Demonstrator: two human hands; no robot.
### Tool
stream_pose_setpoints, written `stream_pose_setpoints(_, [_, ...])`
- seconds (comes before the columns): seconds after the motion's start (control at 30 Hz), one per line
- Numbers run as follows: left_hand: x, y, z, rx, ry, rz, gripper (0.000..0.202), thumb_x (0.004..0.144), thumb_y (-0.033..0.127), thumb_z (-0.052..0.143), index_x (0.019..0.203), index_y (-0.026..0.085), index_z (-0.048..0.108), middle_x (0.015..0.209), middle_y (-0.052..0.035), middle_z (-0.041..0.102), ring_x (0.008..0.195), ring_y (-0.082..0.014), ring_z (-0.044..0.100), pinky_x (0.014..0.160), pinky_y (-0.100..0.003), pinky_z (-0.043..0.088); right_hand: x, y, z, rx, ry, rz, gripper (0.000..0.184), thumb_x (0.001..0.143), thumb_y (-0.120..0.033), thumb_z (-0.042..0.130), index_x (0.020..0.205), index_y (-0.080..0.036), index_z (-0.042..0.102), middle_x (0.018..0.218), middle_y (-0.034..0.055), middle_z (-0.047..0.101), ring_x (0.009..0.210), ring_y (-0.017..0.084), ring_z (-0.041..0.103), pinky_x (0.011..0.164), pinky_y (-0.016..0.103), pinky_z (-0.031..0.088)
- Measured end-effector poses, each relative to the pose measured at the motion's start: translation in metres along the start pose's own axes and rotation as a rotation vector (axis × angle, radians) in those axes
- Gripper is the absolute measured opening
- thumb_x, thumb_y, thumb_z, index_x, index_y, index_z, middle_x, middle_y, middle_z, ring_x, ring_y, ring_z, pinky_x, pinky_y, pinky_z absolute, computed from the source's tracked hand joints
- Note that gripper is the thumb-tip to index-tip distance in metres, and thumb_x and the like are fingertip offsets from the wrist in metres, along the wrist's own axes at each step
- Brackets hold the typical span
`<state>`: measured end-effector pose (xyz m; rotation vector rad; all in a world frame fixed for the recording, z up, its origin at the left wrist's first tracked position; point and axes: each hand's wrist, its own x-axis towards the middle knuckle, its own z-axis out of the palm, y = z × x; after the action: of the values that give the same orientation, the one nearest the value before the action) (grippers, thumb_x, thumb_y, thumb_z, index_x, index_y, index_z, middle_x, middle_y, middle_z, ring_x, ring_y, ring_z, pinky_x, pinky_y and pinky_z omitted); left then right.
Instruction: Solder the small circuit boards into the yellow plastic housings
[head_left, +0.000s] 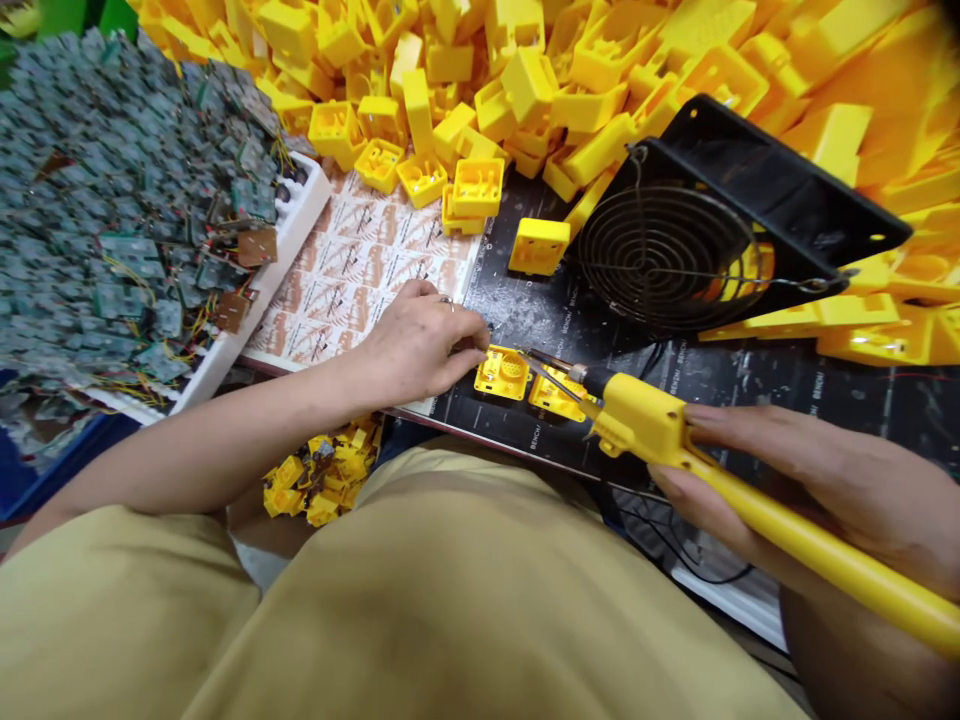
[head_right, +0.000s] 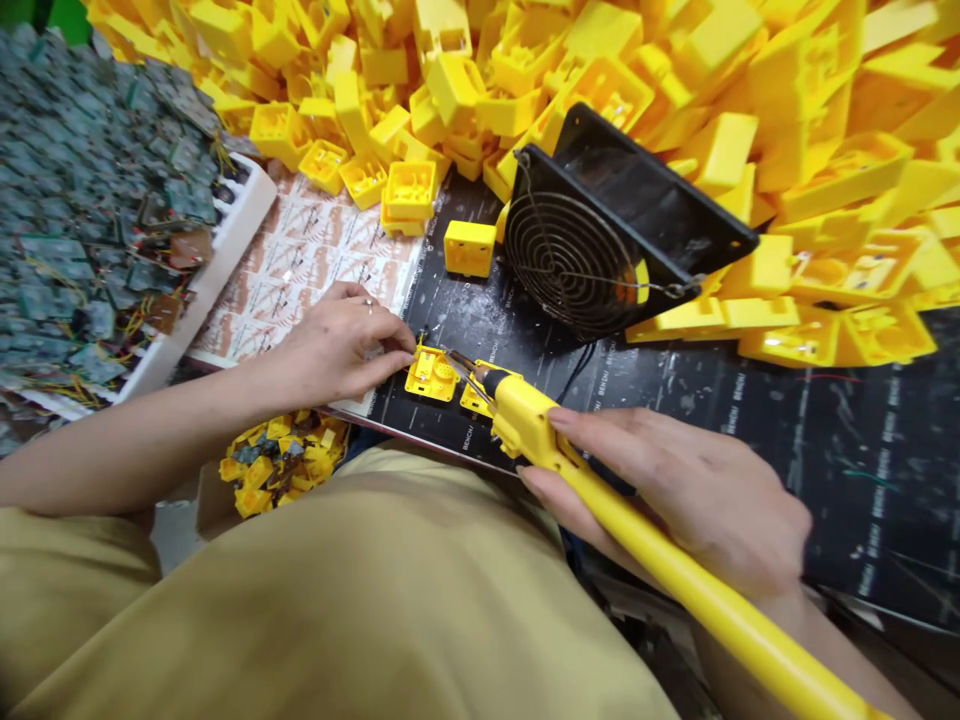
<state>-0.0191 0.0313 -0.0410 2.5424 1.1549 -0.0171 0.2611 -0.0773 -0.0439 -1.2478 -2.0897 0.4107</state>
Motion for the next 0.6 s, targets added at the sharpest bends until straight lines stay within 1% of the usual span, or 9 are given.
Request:
stream_pose_setpoints(0.03, [0.002, 0.002, -0.001, 0.005, -0.024, -0.008, 0.018, 0.083, 0.024, 0.054, 0.083, 0.019, 0.072, 0.078, -0.0012, 0.074, 0.076, -0.0174, 0.064, 0.093, -0.040, 0.038, 0.001, -0.002, 0.001, 0.039, 0.003, 0.003, 0.025, 0.093, -0.034, 0.059, 0.115, -0.023, 0.058, 0.081, 0.0029, 0.068, 0.067, 0.012, 0.065, 0.061, 0.023, 0.055])
stream_pose_setpoints(0.1, [0.006, 0.004, -0.002, 0.013, -0.059, -0.018, 0.018, 0.081, 0.023, 0.054, 0.081, 0.019, 0.071, 0.077, -0.0016, 0.073, 0.075, -0.0177, 0.064, 0.088, -0.038, 0.040, 0.005, -0.005, 0.004, 0.107, 0.001, -0.051, 0.015, 0.092, -0.027, 0.061, 0.105, -0.021, 0.058, 0.076, 0.0018, 0.066, 0.068, 0.011, 0.065, 0.062, 0.022, 0.054])
stream_pose_setpoints(0.17, [0.009, 0.006, -0.004, 0.031, -0.078, -0.025, 0.019, 0.079, 0.023, 0.053, 0.080, 0.018, 0.071, 0.076, -0.0020, 0.073, 0.075, -0.0180, 0.064, 0.084, -0.037, 0.041, 0.009, -0.008, 0.005, 0.106, -0.016, -0.090, 0.007, 0.090, -0.024, 0.062, 0.095, -0.021, 0.057, 0.074, 0.0006, 0.065, 0.068, 0.010, 0.064, 0.062, 0.021, 0.054])
stream_pose_setpoints(0.27, [0.013, 0.009, -0.008, 0.065, -0.123, -0.024, 0.019, 0.078, 0.023, 0.052, 0.078, 0.018, 0.071, 0.075, -0.0023, 0.073, 0.074, -0.0193, 0.065, 0.083, -0.037, 0.042, 0.014, -0.010, 0.006, 0.076, -0.027, -0.110, 0.009, 0.090, -0.025, 0.063, 0.086, -0.022, 0.056, 0.074, -0.0010, 0.064, 0.065, 0.010, 0.064, 0.059, 0.021, 0.054])
stream_pose_setpoints(0.37, [0.016, 0.011, -0.010, 0.091, -0.157, -0.027, 0.019, 0.076, 0.023, 0.052, 0.077, 0.019, 0.071, 0.072, -0.0023, 0.071, 0.073, -0.0199, 0.065, 0.082, -0.037, 0.044, 0.018, -0.011, 0.009, 0.050, -0.032, -0.154, 0.010, 0.088, -0.023, 0.064, 0.085, -0.024, 0.056, 0.073, -0.0028, 0.065, 0.064, 0.011, 0.065, 0.061, 0.022, 0.057])
stream_pose_setpoints(0.53, [0.020, 0.011, -0.009, 0.091, -0.155, -0.042, 0.020, 0.074, 0.025, 0.053, 0.076, 0.018, 0.072, 0.070, -0.0035, 0.071, 0.069, -0.0193, 0.064, 0.075, -0.033, 0.046, 0.021, -0.009, 0.006, 0.007, -0.005, -0.324, 0.012, 0.084, -0.023, 0.069, 0.091, -0.022, 0.060, 0.079, -0.0001, 0.067, 0.072, 0.013, 0.067, 0.066, 0.024, 0.059])
stream_pose_setpoints(0.6, [0.021, 0.010, -0.008, 0.092, -0.156, -0.045, 0.021, 0.073, 0.025, 0.053, 0.076, 0.018, 0.072, 0.070, -0.0039, 0.071, 0.068, -0.0189, 0.064, 0.071, -0.031, 0.046, 0.019, -0.008, 0.001, -0.010, -0.021, -0.302, 0.014, 0.083, -0.023, 0.070, 0.094, -0.024, 0.060, 0.081, -0.0006, 0.068, 0.071, 0.013, 0.067, 0.065, 0.025, 0.059])
